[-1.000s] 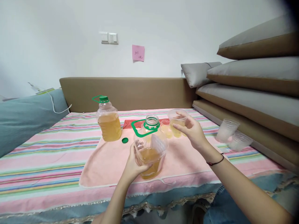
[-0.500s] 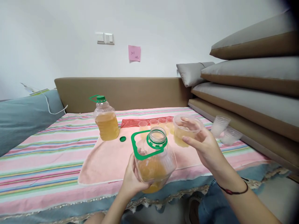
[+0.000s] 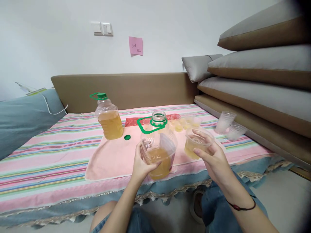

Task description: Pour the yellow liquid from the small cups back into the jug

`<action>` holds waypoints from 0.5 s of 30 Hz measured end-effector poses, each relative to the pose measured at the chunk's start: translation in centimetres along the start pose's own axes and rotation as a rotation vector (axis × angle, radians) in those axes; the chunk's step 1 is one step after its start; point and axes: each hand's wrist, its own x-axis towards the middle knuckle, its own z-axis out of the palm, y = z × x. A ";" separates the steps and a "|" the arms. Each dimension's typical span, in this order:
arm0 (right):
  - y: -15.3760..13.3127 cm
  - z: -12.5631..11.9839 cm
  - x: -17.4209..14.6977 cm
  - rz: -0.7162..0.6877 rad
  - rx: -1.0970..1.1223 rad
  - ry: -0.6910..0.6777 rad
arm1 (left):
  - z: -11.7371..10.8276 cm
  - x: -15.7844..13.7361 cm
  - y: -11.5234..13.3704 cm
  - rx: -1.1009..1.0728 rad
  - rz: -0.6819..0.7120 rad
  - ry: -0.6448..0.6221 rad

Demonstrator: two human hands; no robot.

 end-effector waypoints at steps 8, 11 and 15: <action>2.1 1.0 -1.9 0.146 0.162 -0.167 | -0.4 0.2 -0.2 0.045 0.037 -0.039; 2.0 1.2 -2.1 0.136 0.156 -0.176 | -0.7 0.5 -0.1 0.083 0.064 -0.070; 1.8 1.1 -2.1 0.136 0.119 -0.188 | -0.6 0.9 0.2 0.084 0.086 -0.058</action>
